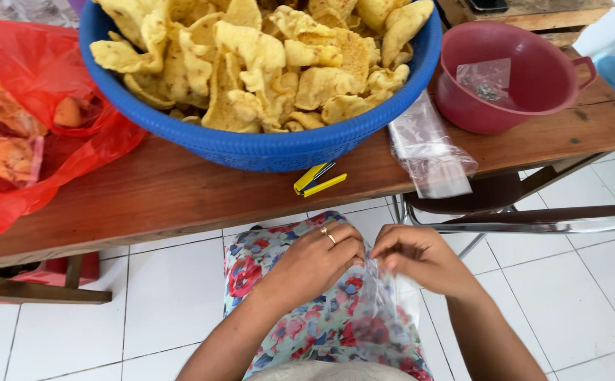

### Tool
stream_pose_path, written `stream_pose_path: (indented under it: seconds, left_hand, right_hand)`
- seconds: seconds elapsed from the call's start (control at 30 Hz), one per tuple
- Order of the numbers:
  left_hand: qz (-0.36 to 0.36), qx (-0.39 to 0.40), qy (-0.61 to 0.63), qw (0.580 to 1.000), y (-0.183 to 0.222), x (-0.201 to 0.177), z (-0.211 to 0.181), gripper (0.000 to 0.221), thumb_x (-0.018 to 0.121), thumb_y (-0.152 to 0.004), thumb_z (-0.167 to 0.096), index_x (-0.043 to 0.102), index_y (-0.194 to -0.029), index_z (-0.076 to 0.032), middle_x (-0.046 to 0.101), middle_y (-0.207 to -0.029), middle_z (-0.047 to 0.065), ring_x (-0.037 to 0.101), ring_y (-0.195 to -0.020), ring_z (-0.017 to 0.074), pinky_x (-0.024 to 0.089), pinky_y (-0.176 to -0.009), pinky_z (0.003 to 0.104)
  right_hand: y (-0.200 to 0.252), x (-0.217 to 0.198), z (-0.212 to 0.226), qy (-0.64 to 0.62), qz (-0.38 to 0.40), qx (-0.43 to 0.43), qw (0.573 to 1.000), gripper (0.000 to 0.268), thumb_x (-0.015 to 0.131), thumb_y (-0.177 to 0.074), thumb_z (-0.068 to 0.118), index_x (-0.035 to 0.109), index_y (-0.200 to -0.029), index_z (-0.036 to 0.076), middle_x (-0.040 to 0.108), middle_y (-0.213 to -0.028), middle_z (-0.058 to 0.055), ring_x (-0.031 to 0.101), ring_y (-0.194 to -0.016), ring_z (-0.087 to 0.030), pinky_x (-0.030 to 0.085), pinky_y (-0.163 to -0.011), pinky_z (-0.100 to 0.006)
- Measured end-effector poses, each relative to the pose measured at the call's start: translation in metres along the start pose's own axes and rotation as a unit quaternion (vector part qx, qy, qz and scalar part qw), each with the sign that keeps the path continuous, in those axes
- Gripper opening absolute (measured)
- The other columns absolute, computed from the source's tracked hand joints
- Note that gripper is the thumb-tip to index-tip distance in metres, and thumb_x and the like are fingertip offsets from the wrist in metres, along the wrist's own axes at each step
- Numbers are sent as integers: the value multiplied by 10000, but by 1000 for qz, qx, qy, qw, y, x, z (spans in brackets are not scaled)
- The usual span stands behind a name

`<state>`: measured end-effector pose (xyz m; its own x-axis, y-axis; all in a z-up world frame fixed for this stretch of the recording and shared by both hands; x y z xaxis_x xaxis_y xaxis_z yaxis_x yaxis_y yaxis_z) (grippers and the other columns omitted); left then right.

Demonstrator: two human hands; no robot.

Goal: The person packs fried snacks from a blue basket into small clear plastic bags, folds the top, and seals each bag with a yellow stapler. Completed bags are placed into a red plastic bag on the table.

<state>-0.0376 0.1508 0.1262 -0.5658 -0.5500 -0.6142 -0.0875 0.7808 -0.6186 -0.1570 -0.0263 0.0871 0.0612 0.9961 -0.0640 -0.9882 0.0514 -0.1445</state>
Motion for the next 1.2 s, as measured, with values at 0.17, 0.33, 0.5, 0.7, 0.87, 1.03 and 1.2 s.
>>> stream_pose_path:
  seconds: [0.17, 0.33, 0.5, 0.7, 0.87, 1.03, 1.2]
  left_hand:
    - [-25, -11, 138, 990, 14, -13, 2, 107, 736, -926, -76, 646, -982, -62, 622, -1118, 77, 612, -1061, 265, 519, -905, 376]
    - [-33, -26, 225, 974, 24, -5, 10, 79, 723, -965, -96, 661, -1004, -67, 601, -1155, 76, 601, -1105, 237, 509, -968, 367]
    - [-76, -41, 220, 972, 34, 9, 5, 100, 729, -963, -116, 656, -1010, -66, 558, -1171, 80, 585, -1115, 224, 494, -971, 344]
    - [-155, -76, 316, 933, 50, 19, 2, 96, 654, -1032, -141, 639, -994, -53, 538, -1158, 70, 533, -1053, 165, 471, -914, 292]
    - [-120, -66, 373, 917, 49, 25, -12, 83, 572, -1064, -119, 563, -1028, -45, 498, -1187, 73, 520, -1088, 163, 474, -970, 295]
    - [-81, -22, 271, 959, 37, 12, -26, 96, 550, -1075, -115, 550, -1013, -42, 549, -1173, 95, 574, -1112, 198, 478, -998, 334]
    - [-24, -44, 246, 968, 34, 16, -22, 127, 548, -1077, -158, 543, -1017, -47, 570, -1186, 94, 583, -1091, 206, 479, -972, 344]
  right_hand:
    - [0, 3, 26, 13, 31, -57, 998, 394, 512, -1074, 258, 744, -1160, -49, 670, -1095, -146, 626, -896, -201, 543, -815, -320]
    - [0, 21, 48, 42, 88, -110, 989, 269, 599, -1064, 161, 731, -1199, -30, 663, -1261, -179, 651, -1160, -284, 547, -973, -387]
    - [-2, 45, 55, 252, -3, -200, 947, 229, 796, -836, 26, 771, -1062, 54, 681, -1140, -85, 677, -1018, -193, 563, -820, -321]
    - [12, 53, 64, 256, -33, -304, 917, 135, 795, -818, 11, 692, -876, 75, 739, -1031, -56, 684, -915, -159, 536, -788, -275]
    - [20, 66, 65, 188, 113, -167, 961, 139, 777, -806, 9, 708, -890, 96, 821, -974, -40, 779, -782, -130, 544, -585, -235]
    - [24, 84, 96, 215, 227, -220, 924, 157, 817, -845, 52, 700, -949, 64, 757, -1072, -56, 767, -962, -244, 606, -802, -339]
    - [16, 92, 94, 267, 338, -114, 895, 232, 732, -804, 6, 720, -1028, 64, 779, -1122, -89, 786, -940, -278, 609, -803, -359]
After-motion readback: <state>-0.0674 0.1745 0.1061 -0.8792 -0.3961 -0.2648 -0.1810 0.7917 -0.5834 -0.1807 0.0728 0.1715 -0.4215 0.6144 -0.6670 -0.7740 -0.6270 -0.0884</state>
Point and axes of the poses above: each hand's wrist, its own y-axis away from the middle knuckle, its own x-axis out of the palm, z = x × y, the point moved 4 cm from there along -y, towards the middle knuckle
